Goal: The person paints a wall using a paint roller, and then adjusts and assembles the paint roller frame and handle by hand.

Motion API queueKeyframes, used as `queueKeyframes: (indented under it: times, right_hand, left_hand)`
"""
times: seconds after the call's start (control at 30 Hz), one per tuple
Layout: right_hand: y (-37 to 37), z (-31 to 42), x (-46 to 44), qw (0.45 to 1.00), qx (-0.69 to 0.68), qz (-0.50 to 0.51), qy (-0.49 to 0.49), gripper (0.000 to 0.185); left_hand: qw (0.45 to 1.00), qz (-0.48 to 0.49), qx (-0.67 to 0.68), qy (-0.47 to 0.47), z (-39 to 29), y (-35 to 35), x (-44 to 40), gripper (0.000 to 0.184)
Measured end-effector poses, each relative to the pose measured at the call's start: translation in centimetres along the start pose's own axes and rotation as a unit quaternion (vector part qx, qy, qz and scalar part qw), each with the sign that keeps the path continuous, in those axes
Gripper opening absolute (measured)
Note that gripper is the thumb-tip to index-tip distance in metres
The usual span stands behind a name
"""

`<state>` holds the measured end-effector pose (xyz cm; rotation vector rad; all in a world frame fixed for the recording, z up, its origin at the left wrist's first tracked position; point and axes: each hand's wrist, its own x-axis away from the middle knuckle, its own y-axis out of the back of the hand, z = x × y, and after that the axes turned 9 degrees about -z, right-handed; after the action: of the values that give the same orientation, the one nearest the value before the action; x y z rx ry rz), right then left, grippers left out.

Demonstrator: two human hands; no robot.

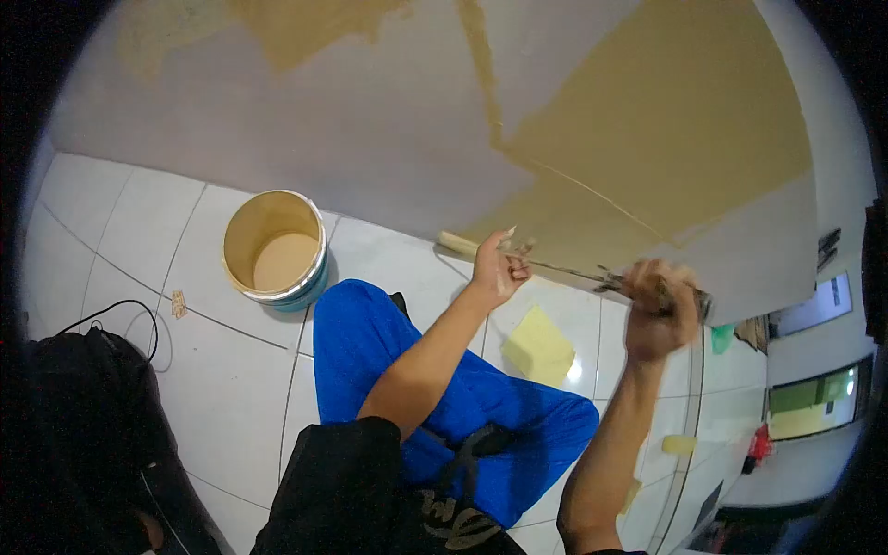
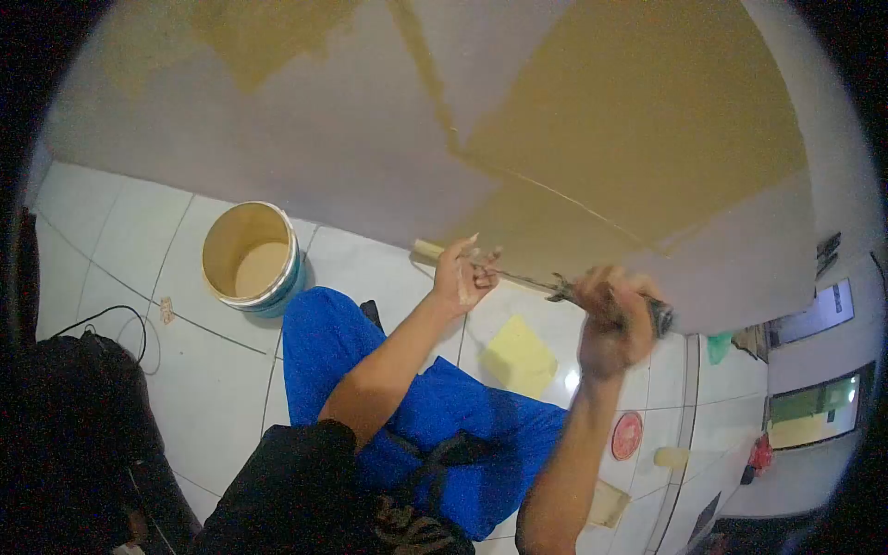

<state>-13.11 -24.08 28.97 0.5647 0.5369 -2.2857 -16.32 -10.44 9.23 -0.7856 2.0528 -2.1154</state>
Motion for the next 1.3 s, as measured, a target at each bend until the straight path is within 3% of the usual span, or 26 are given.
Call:
queueKeyframes:
  times: [0.13, 0.27, 0.43, 0.5, 0.7, 0.83, 0.87, 0.93, 1.0, 1.1, 1.2, 1.23, 1.3]
  right_hand:
    - [0.0, -1.2, -0.3, 0.998, 0.004, 0.052, -0.036, 0.025]
    - [-0.7, -0.2, 0.5, 0.996, -0.034, 0.030, -0.078, 0.023]
    - [-2.5, -0.6, 5.7, 0.999, 0.004, 0.039, -0.034, 0.019]
    - [-3.7, -1.3, 8.7, 0.997, 0.068, 0.023, -0.008, 0.019]
    - [-6.3, 0.1, 14.5, 0.958, 0.243, 0.145, -0.040, 0.033]
    - [-6.4, 3.0, 18.7, 0.902, 0.316, 0.208, -0.207, 0.062]
    - [-5.8, 3.2, 19.4, 0.876, 0.329, 0.279, -0.215, 0.083]
    - [-3.8, 2.9, 21.8, 0.877, 0.161, 0.287, -0.349, 0.087]
    - [-2.1, 1.7, 24.1, 0.865, -0.058, 0.225, -0.445, 0.084]
    - [-0.3, -1.2, 27.3, 0.790, -0.154, 0.036, -0.593, 0.068]
    - [0.2, -4.6, 29.2, 0.706, -0.195, -0.141, -0.666, 0.044]
    - [0.6, -5.6, 29.6, 0.696, -0.198, -0.136, -0.676, 0.040]
    - [1.5, -7.4, 30.4, 0.674, -0.205, -0.126, -0.698, 0.035]
  left_hand:
    - [1.000, -0.022, 0.001, 0.020, -1.0, 1.6, -0.7, 0.029]
    - [0.999, 0.014, -0.011, 0.029, -1.1, 1.5, 0.5, 0.035]
    - [0.992, -0.109, -0.066, -0.018, -0.1, 4.3, -0.4, 0.029]
    - [0.985, -0.151, -0.076, -0.023, -0.4, 5.0, 0.2, 0.028]
    - [0.968, -0.224, -0.106, -0.030, -1.4, 7.2, 1.4, 0.019]
    - [0.962, -0.221, -0.162, -0.013, -1.9, 9.7, 2.1, 0.021]
    - [0.956, -0.227, -0.184, -0.005, -2.0, 10.5, 2.0, 0.021]
    - [0.940, -0.229, -0.254, -0.002, -1.9, 11.5, 2.7, 0.023]
    - [0.909, -0.259, -0.325, -0.024, -1.3, 11.8, 3.4, 0.024]
    - [0.877, -0.273, -0.394, -0.007, -0.8, 11.6, 5.5, 0.027]
    - [0.853, -0.230, -0.467, 0.041, -1.0, 12.7, 7.1, 0.034]
    - [0.816, -0.272, -0.509, 0.035, 0.3, 9.7, 9.5, 0.039]
    - [0.829, -0.238, -0.504, 0.041, 1.3, 12.5, 10.5, 0.042]
